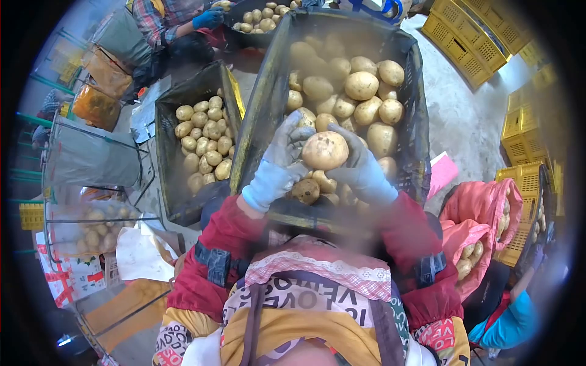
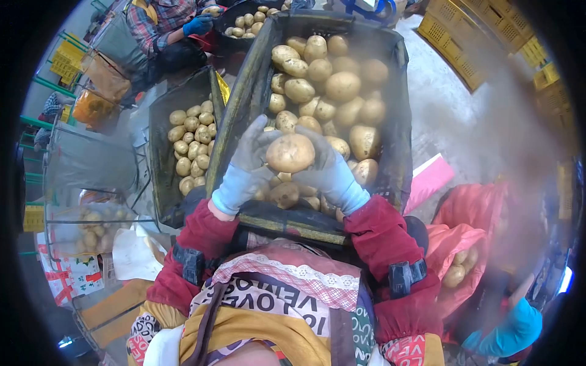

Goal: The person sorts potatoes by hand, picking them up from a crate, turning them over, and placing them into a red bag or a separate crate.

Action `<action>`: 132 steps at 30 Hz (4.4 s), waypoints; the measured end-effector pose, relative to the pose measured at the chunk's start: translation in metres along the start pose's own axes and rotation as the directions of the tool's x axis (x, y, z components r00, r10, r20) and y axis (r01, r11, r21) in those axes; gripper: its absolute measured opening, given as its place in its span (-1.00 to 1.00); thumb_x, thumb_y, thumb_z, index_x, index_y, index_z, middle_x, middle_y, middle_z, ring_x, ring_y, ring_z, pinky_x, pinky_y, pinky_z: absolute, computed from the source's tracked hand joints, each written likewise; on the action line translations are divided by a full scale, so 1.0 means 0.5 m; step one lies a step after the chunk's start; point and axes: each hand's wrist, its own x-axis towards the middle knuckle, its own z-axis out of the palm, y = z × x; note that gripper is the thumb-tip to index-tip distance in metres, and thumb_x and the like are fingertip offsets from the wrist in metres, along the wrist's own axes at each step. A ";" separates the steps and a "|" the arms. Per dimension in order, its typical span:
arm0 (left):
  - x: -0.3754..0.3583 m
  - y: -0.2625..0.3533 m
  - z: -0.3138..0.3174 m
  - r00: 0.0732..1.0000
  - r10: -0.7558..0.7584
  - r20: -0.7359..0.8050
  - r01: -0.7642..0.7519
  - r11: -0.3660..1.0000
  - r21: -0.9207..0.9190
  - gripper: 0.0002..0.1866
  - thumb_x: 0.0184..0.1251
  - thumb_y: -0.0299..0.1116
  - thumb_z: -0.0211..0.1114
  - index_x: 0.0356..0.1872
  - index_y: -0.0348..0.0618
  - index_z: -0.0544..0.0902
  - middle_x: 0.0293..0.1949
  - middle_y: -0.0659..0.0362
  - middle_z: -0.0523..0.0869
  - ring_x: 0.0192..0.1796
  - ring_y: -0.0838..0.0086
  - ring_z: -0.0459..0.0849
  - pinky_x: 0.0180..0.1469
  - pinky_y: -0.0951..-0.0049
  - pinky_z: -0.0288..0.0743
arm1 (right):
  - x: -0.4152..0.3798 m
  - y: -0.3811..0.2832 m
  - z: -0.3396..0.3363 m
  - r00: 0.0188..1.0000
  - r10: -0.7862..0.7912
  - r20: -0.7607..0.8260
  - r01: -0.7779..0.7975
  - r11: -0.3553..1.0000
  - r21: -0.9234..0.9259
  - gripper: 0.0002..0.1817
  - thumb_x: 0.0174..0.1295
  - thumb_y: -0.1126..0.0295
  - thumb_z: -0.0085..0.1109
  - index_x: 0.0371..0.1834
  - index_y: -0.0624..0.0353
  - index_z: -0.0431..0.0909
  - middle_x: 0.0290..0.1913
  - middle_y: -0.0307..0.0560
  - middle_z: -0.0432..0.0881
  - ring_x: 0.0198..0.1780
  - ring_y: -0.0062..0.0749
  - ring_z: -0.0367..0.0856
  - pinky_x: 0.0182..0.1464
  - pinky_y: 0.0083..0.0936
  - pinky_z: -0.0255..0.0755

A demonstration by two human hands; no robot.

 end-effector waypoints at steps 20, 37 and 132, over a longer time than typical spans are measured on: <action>0.068 0.112 -0.101 0.972 -0.156 -0.174 -0.107 0.363 -0.926 -0.37 0.35 -0.32 0.30 0.34 -0.38 0.28 0.27 -0.10 0.46 0.16 0.24 0.57 0.26 0.31 0.49 | 0.016 -0.001 -0.063 0.816 0.002 -0.578 -0.004 1.000 -0.002 -0.45 0.35 0.39 0.16 0.36 0.24 0.23 0.01 0.01 0.61 -0.20 -0.42 0.63 -0.18 -0.55 0.50; 0.325 -0.221 -0.001 0.749 -0.560 -0.353 0.446 0.033 0.894 0.06 -0.12 0.02 0.54 0.36 -0.38 0.23 0.23 -0.29 0.47 0.32 0.01 0.46 0.30 0.24 0.39 | 0.055 0.040 -0.079 0.831 -0.037 -0.555 0.137 0.981 0.140 -0.45 0.30 0.39 0.22 0.32 0.27 0.29 -0.13 -0.08 0.66 -0.37 -0.57 0.60 -0.38 -0.71 0.47; -0.028 -0.016 0.012 0.861 -0.508 0.013 0.452 0.778 0.437 -0.54 0.43 -0.47 0.18 0.32 -0.29 0.37 0.16 0.09 0.53 0.03 0.55 0.57 -0.01 0.56 0.54 | -0.819 -0.170 -0.311 0.086 -0.385 -0.919 -0.236 0.888 -0.394 -0.54 0.36 0.02 0.12 0.04 0.21 0.51 -0.12 -0.13 0.58 -0.14 -0.46 0.58 -0.13 -0.43 0.54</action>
